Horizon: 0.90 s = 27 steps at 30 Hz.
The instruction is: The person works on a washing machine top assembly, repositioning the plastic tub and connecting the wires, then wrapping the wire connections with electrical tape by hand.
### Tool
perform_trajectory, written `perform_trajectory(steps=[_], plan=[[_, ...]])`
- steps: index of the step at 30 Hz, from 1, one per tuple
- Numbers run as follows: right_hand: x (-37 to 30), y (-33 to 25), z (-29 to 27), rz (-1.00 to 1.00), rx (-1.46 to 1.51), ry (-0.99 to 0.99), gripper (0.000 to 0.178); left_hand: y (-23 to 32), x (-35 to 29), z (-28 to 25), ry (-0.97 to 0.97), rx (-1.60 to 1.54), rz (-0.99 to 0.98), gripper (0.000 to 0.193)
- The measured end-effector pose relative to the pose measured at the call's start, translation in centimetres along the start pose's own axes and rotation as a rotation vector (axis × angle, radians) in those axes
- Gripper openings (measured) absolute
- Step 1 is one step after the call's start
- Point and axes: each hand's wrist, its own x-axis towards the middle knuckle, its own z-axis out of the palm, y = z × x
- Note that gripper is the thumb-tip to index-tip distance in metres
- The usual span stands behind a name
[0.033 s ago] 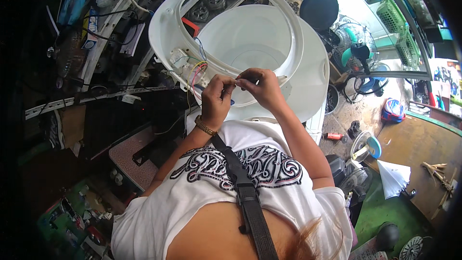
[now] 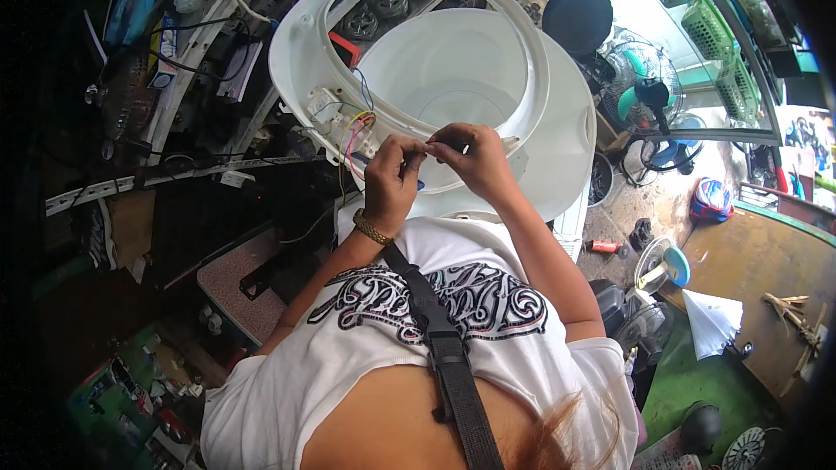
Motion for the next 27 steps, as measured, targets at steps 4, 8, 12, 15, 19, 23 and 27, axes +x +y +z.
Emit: perform_trajectory(steps=[4, 8, 12, 15, 19, 23, 27], plan=[[-0.4, -1.1, 0.3, -0.055, -0.11, 0.047, 0.009, 0.4, 0.0, 0.2, 0.056, -0.014, -0.068, 0.013], [-0.5, -1.6, 0.3, -0.089, -0.296, 0.064, 0.011, 1.0, 0.3, -0.3, 0.015, -0.024, -0.067, 0.011], [-0.8, -1.2, 0.3, -0.152, -0.306, -0.034, 0.049, 1.2, -0.1, 0.1, -0.002, -0.173, -0.211, 0.01], [-0.8, -0.1, 0.1, -0.08, 0.188, -0.086, 0.076, 0.7, -0.4, 0.4, -0.031, -0.115, -0.171, 0.008], [-0.5, -1.5, 0.0, -0.125, 0.415, -0.036, 0.084, 0.9, 0.2, 0.1, -0.054, 0.048, -0.155, 0.008], [-1.7, -1.9, 0.1, -0.193, 0.313, -0.008, 0.083, 0.9, 0.5, -0.1, -0.057, 0.061, -0.271, 0.01], [-3.2, -1.8, -0.1, -0.233, 0.01, 0.037, 0.064, 2.2, 0.3, -0.4, -0.036, -0.208, -0.393, 0.019]])
